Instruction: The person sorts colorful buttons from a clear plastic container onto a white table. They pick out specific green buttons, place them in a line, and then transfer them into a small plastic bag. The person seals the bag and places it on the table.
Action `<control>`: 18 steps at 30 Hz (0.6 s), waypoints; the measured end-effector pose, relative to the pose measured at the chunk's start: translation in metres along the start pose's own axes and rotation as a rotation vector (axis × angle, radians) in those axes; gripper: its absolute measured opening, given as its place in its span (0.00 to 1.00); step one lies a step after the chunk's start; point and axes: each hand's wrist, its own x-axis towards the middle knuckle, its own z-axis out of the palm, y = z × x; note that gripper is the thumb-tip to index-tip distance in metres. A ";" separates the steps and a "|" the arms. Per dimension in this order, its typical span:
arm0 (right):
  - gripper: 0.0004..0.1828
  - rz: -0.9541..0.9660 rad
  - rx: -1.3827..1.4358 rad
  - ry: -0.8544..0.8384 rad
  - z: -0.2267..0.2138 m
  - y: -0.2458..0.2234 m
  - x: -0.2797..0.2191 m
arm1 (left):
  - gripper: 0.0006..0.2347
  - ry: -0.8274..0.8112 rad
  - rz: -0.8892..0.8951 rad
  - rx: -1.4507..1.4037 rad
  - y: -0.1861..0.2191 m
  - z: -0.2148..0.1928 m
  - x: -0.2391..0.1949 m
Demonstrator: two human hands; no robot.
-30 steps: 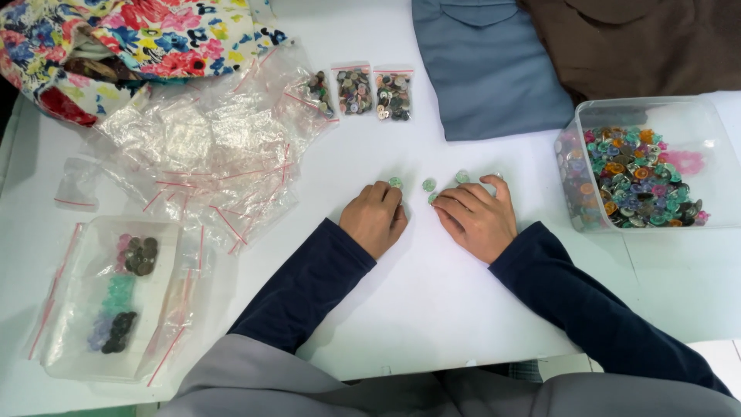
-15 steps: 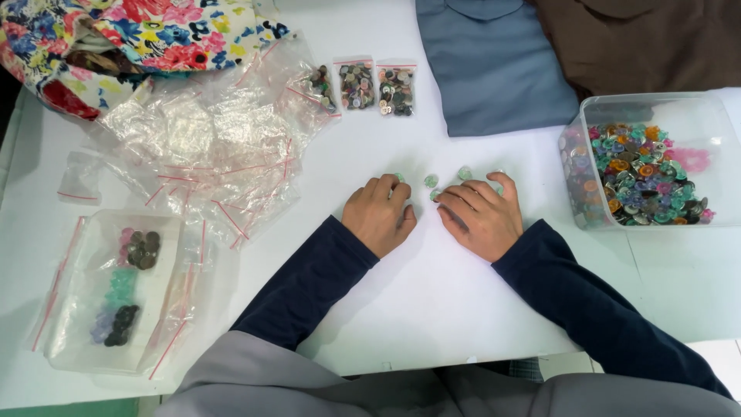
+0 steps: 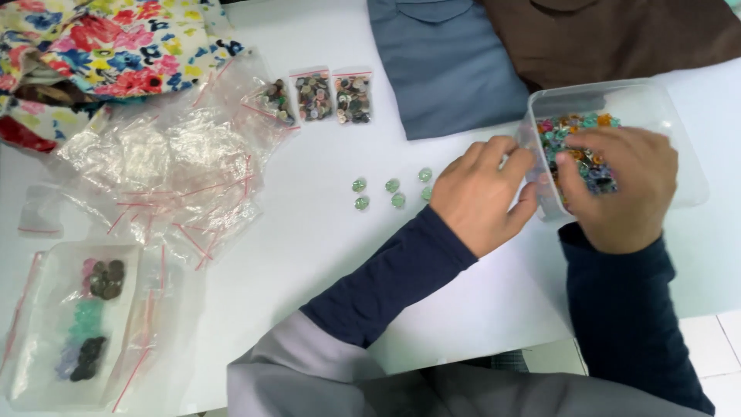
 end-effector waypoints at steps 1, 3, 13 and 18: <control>0.02 0.011 -0.008 -0.002 -0.011 0.018 -0.005 | 0.08 -0.009 0.005 -0.009 0.006 0.019 0.011; 0.24 0.242 -0.048 -0.367 -0.030 0.053 -0.016 | 0.11 -0.126 -0.024 0.029 0.017 0.057 0.030; 0.66 0.793 0.117 -1.102 -0.007 0.133 -0.021 | 0.62 -0.761 -0.119 0.239 -0.012 0.201 0.073; 0.74 0.713 0.025 -1.219 0.003 0.137 -0.012 | 0.64 -1.127 -0.298 0.266 -0.004 0.195 0.103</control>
